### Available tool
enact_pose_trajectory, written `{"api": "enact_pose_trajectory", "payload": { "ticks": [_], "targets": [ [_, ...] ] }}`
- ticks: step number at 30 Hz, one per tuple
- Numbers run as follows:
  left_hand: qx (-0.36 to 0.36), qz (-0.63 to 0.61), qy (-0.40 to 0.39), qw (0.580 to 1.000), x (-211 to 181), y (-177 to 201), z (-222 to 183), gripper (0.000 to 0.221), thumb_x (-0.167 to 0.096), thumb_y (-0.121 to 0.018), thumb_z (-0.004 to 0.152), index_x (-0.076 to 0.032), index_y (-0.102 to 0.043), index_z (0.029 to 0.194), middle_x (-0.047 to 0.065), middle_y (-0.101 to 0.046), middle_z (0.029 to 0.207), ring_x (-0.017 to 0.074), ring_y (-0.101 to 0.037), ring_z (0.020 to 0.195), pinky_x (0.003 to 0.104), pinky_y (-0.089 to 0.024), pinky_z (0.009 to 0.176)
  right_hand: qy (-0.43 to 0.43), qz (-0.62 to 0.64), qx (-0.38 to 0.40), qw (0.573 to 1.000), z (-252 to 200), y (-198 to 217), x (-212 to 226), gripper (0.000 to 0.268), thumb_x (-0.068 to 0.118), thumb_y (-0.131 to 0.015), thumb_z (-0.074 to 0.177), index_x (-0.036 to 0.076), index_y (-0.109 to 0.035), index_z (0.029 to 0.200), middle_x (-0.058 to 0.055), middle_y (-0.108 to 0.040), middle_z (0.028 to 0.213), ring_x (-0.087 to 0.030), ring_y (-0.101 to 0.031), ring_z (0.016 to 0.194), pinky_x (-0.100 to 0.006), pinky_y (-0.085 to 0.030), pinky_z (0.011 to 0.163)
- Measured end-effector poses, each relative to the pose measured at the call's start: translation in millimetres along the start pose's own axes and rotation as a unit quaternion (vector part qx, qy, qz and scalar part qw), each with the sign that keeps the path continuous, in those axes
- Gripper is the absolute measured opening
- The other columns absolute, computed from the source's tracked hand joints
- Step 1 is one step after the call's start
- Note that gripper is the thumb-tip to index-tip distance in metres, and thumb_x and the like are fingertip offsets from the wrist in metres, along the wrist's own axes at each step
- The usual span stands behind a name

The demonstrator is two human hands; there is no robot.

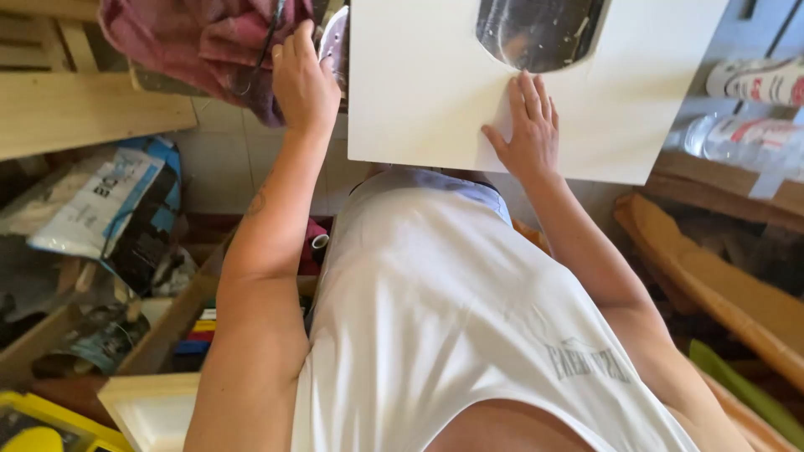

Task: Sanding a white board, wiping it clean with a cloth and liquid, and applying a filler or finish using a putty knife.

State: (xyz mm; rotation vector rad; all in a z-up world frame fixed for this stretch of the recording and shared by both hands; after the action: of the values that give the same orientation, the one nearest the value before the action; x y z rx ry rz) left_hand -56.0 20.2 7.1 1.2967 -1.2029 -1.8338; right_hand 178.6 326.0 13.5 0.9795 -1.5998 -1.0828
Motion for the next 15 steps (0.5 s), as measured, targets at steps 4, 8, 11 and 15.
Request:
{"api": "enact_pose_trajectory", "payload": {
  "ticks": [4, 8, 11, 15],
  "targets": [
    [-0.075, -0.113, -0.128, 0.983, -48.5, 26.3, -2.8, 0.025, 0.016, -0.066, 0.083, 0.000, -0.065, 0.103, 0.011, -0.059, 0.095, 0.0272, -0.060, 0.087, 0.038, -0.058, 0.072, -0.055, 0.056, -0.023, 0.997, 2.2, 5.0, -33.0, 0.075, 0.035, -0.078, 0.107, 0.004, -0.041, 0.164, -0.017, -0.034, 0.171, -0.036, -0.029, 0.157, -0.058, -0.031, 0.124],
    [-0.022, -0.147, -0.242, 0.959, -106.7, 8.7, -6.3, 0.023, 0.015, -0.067, 0.090, 0.004, -0.069, 0.110, 0.017, -0.067, 0.108, 0.0314, -0.066, 0.102, 0.034, -0.070, 0.087, -0.132, 0.029, -0.112, 0.984, 15.3, 21.3, -108.0, 0.077, 0.029, -0.089, 0.109, 0.004, -0.039, 0.162, -0.017, -0.039, 0.168, -0.036, -0.035, 0.154, -0.056, -0.034, 0.122],
    [0.000, -0.116, -0.299, 0.947, -135.8, -31.7, -15.8, 0.021, 0.004, -0.069, 0.100, 0.005, -0.073, 0.120, 0.021, -0.076, 0.117, 0.0359, -0.073, 0.109, 0.042, -0.067, 0.096, -0.155, 0.016, -0.081, 0.984, 21.5, 34.7, -147.1, 0.079, 0.037, -0.079, 0.115, 0.002, -0.031, 0.166, -0.018, -0.030, 0.172, -0.037, -0.025, 0.157, -0.060, -0.027, 0.125],
    [0.118, -0.047, -0.324, 0.937, -157.7, -85.7, -29.5, 0.045, 0.008, -0.052, 0.101, 0.007, -0.060, 0.146, 0.025, -0.058, 0.151, 0.0375, -0.049, 0.146, 0.049, -0.044, 0.122, -0.196, -0.011, 0.076, 0.978, 32.4, 45.0, -140.6, 0.090, 0.050, -0.058, 0.120, 0.003, 0.000, 0.172, -0.012, 0.002, 0.182, -0.028, 0.007, 0.165, -0.053, 0.002, 0.137]
  ]
}}
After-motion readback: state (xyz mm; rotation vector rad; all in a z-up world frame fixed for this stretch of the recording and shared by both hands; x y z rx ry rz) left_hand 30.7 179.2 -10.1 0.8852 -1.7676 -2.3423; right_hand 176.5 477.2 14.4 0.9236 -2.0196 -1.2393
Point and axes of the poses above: each hand's wrist, its own z-axis towards the middle knuckle, its own y-axis out of the back of the hand, x = y × z, the point moved 6 cm from there along z, towards the middle knuckle
